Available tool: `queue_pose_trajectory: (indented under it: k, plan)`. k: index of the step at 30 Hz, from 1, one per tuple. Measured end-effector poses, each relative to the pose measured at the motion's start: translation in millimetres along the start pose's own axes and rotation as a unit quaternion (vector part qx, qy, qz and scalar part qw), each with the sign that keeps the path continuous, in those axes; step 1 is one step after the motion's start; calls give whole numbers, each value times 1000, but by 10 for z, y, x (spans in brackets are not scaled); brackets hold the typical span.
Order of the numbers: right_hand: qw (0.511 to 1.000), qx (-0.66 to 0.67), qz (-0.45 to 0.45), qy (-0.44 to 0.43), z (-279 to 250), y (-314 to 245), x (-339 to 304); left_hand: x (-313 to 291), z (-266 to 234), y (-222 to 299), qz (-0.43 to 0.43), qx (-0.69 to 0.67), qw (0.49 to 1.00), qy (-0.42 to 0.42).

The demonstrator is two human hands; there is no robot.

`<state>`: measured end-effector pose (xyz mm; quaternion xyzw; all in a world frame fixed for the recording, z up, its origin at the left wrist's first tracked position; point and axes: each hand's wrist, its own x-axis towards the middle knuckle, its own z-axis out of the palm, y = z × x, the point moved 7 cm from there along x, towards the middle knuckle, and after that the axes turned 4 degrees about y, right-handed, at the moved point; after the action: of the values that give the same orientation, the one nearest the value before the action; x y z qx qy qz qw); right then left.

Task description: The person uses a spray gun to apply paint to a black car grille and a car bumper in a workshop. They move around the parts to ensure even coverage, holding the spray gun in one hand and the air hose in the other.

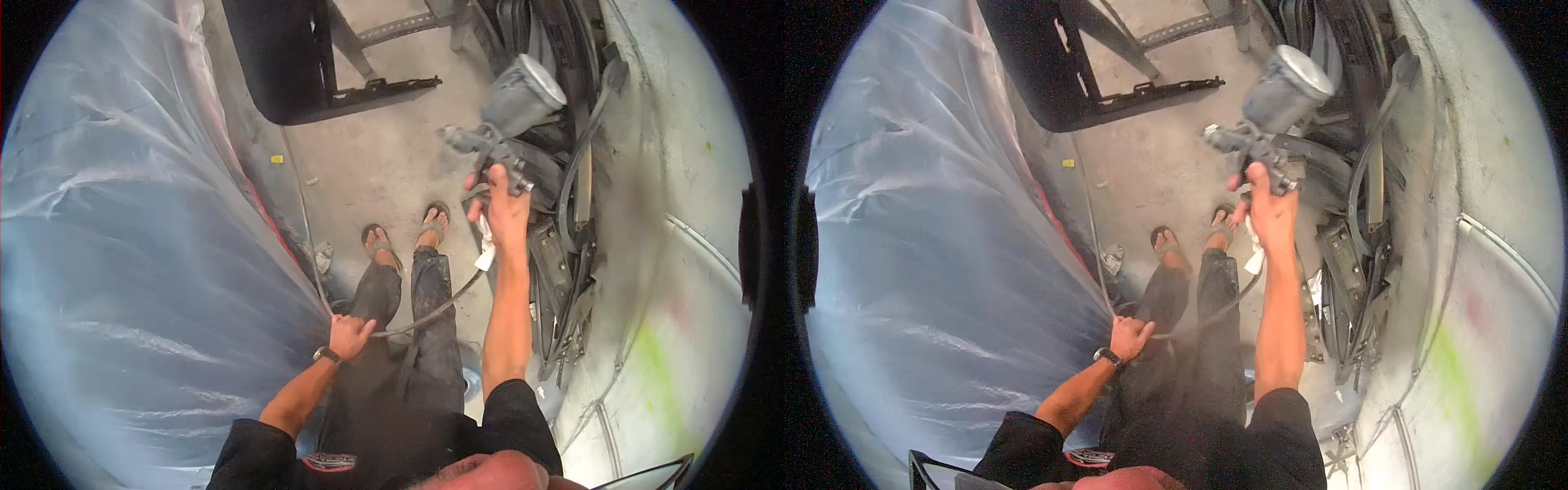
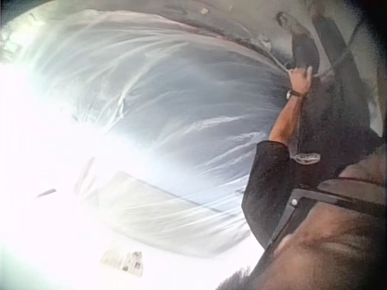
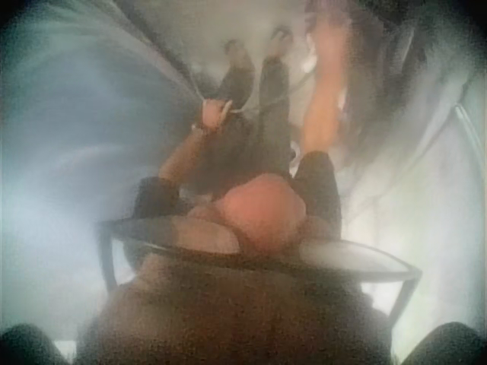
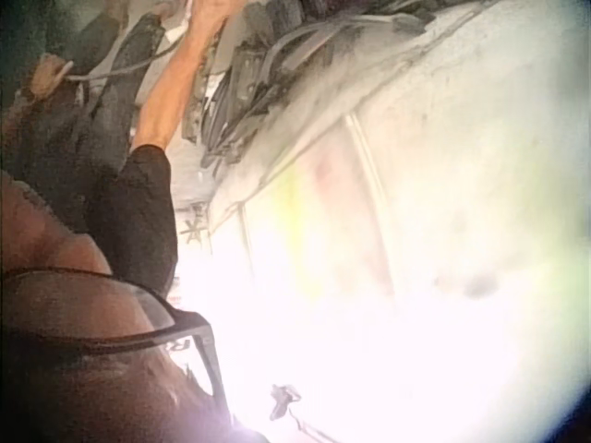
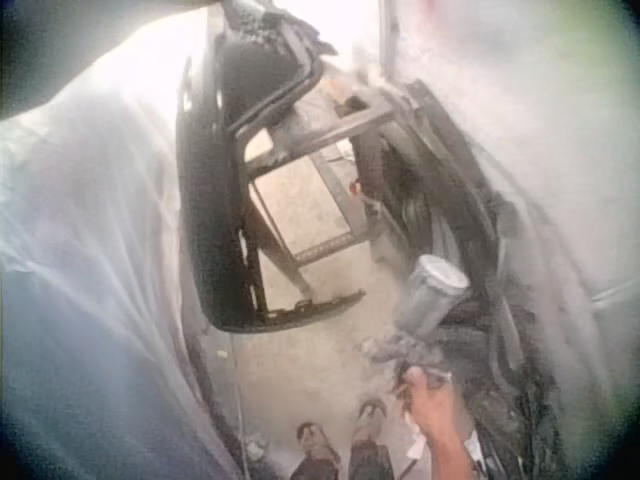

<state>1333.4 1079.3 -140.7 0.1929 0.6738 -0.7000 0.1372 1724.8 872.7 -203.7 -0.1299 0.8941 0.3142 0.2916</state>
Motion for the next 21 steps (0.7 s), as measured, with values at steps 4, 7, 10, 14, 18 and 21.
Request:
queue_pose_trajectory:
  k: [4, 7, 10, 14, 18, 21]
  plan:
    - [996, -48, 61, -35, -166, 107, 361, 49, -471, 274, 19, -7, 999, -30]
    - [991, -95, 83, 32, -347, 499, 997, 259, -662, 526, 19, -22, 999, -20]
    - [982, -138, 103, 73, -566, 1083, 1655, 517, -668, 765, 0, -40, 999, -19]
    - [979, -138, 119, 97, -610, 1387, 1935, 669, -654, 959, -17, -59, 998, -19]
    - [984, -121, 114, 64, -689, 1316, 1663, 437, -1047, 1004, 10, -62, 997, -34]
    - [989, -95, 112, 7, -764, 447, 1055, 31, -1543, 1206, 1, 0, 999, -53]
